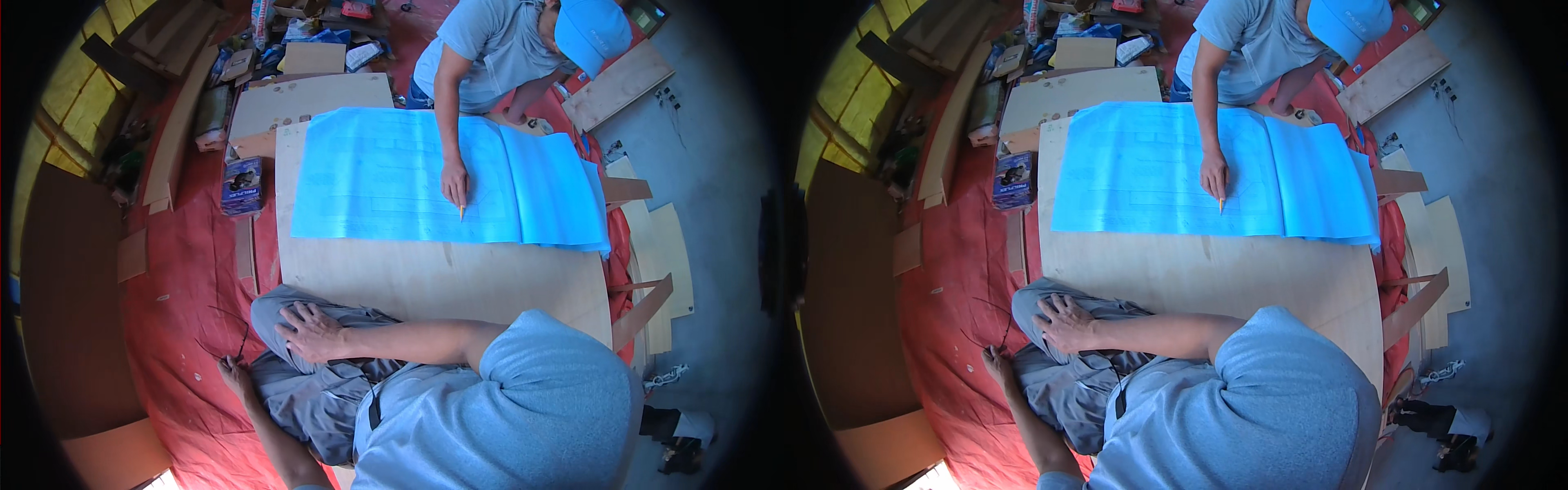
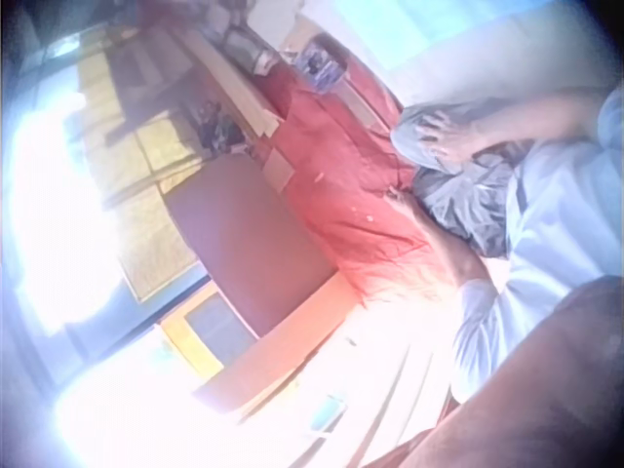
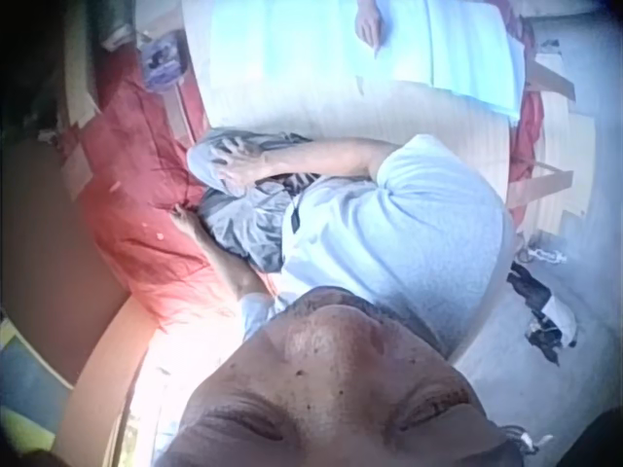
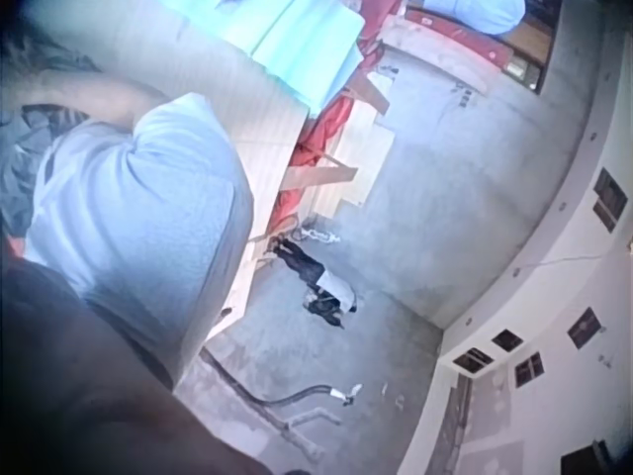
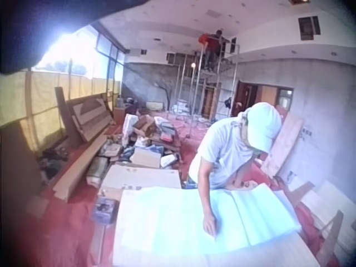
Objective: The person points at specific sections of a blueprint layout on a table and holds a pair of glasses while discussing the plans with another person.
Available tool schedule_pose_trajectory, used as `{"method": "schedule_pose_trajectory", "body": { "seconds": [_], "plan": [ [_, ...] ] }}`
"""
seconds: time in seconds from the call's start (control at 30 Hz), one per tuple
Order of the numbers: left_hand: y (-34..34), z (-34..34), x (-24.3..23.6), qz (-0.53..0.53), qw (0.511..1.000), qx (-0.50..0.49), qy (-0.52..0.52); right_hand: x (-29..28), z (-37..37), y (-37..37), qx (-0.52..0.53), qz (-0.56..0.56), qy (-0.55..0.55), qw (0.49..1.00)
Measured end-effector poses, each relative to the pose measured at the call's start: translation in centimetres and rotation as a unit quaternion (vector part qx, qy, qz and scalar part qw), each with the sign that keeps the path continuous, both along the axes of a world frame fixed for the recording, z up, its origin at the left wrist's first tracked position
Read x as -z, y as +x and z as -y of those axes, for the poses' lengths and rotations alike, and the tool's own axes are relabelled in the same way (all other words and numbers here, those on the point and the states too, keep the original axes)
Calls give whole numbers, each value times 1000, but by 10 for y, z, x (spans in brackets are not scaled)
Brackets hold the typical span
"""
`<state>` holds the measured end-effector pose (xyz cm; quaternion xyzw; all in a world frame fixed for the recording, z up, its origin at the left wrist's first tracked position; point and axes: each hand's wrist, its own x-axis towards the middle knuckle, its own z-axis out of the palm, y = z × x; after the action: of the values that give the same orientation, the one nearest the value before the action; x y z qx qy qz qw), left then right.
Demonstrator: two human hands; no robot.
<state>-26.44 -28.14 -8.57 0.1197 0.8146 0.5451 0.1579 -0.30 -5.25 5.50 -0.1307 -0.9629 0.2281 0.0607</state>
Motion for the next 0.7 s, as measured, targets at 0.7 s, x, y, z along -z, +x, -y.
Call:
{"method": "schedule_pose_trajectory", "body": {
  "seconds": [0.7],
  "plan": [
    [-11,15,9,-44,999,6,-9,7,6,-16,-93,-7,9,996]
  ]
}}
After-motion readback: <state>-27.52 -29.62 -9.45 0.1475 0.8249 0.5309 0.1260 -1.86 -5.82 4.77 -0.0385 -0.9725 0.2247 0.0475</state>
